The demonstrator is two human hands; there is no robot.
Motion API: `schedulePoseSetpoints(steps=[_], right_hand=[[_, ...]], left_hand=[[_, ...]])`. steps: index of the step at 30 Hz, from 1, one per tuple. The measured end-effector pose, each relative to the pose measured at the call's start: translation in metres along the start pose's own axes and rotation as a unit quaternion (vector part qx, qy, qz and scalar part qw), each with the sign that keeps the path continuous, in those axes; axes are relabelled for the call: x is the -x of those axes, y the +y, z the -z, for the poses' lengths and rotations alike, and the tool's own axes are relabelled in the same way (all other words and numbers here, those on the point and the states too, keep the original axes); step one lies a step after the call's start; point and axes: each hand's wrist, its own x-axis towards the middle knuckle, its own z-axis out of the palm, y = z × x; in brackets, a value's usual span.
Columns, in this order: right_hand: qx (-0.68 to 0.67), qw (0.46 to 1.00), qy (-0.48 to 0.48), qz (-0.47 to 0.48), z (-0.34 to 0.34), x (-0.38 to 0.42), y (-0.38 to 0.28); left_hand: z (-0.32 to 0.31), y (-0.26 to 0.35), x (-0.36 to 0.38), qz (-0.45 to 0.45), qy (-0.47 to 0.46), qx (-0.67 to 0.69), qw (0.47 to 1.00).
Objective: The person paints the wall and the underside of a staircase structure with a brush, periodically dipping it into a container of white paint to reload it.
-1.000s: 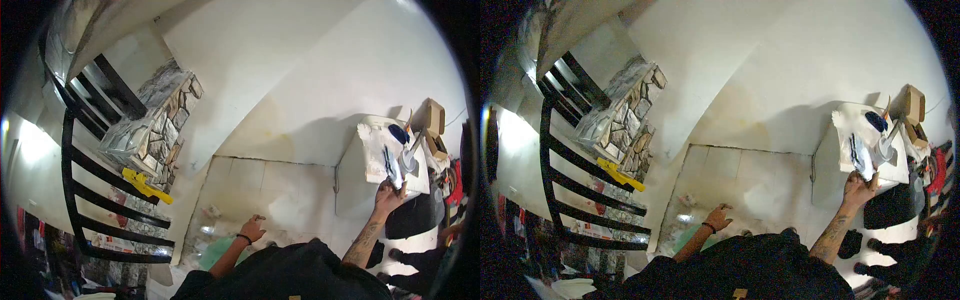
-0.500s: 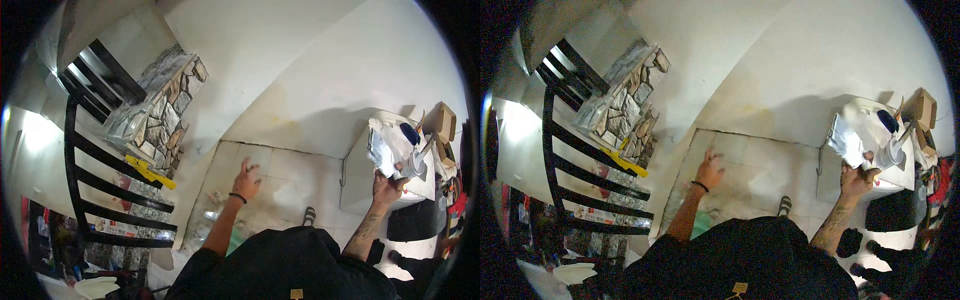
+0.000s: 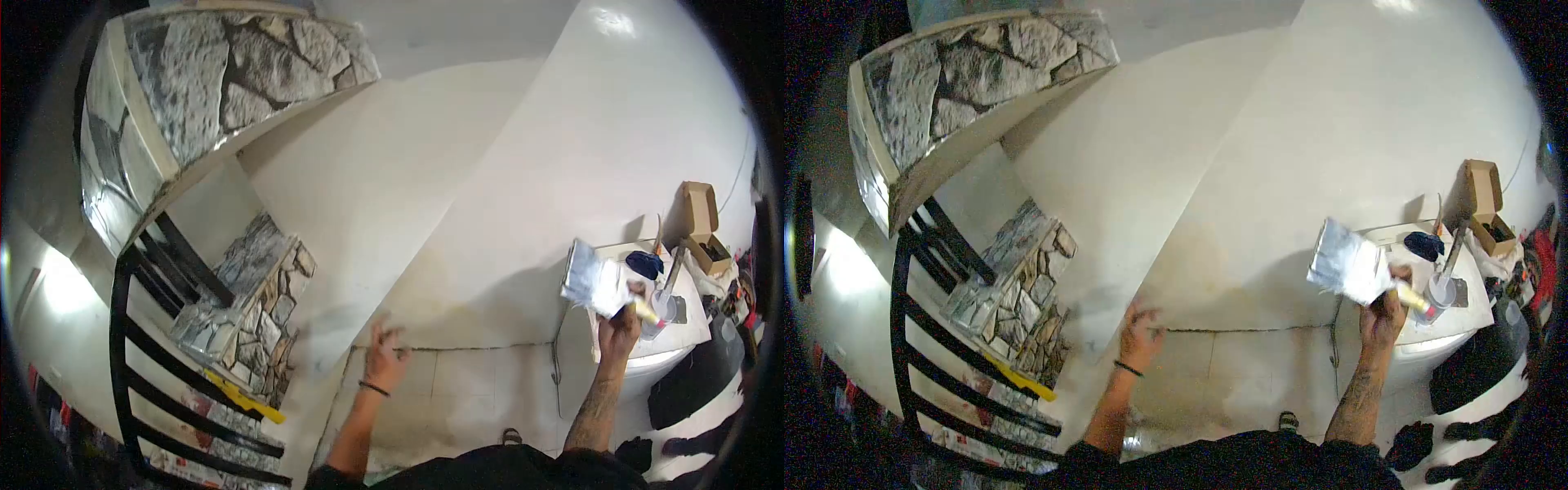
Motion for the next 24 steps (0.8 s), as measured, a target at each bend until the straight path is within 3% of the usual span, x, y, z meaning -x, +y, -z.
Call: schedulePoseSetpoints(steps=[1,4,5,7,10,12,13,14,17,22,24], right_hand=[[0.023,0.999,-0.024,0.027,-0.011,-0.019,-0.007],[0.081,0.993,0.032,0.082,-0.072,-0.068,-0.019],[0.145,0.974,-0.076,0.157,-0.086,-0.088,-0.025],[0.208,0.945,-0.103,0.232,-0.131,-0.117,-0.031],[0.239,0.929,-0.141,0.243,-0.205,-0.158,-0.036],[0.278,0.904,-0.179,0.27,-0.249,-0.188,-0.032],[0.3,0.887,-0.19,0.294,-0.266,-0.203,-0.026],[0.264,0.889,-0.24,0.287,-0.285,-0.211,-0.024],[0.332,0.872,-0.244,0.263,-0.318,-0.235,-0.01],[0.284,0.854,-0.368,0.233,-0.334,-0.259,0.013],[0.284,0.859,-0.366,0.22,-0.336,-0.265,0.015]], left_hand=[[-0.017,-0.003,0.015,-0.009,-0.027,-0.01,1.0],[-0.076,-0.037,0.075,-0.004,-0.148,-0.031,0.989],[-0.091,-0.047,0.1,0.025,-0.202,-0.044,0.978],[-0.114,-0.069,0.153,0.081,-0.292,-0.066,0.951],[-0.144,-0.107,0.238,0.151,-0.383,-0.121,0.903],[-0.164,-0.166,0.305,0.099,-0.403,-0.029,0.909],[-0.161,-0.166,0.32,0.14,-0.412,-0.009,0.9],[-0.157,-0.162,0.322,0.19,-0.416,-0.002,0.889],[-0.16,-0.163,0.33,0.275,-0.409,-0.006,0.87],[-0.164,-0.164,0.326,0.301,-0.402,-0.003,0.865],[-0.165,-0.164,0.327,0.305,-0.402,-0.001,0.864]])
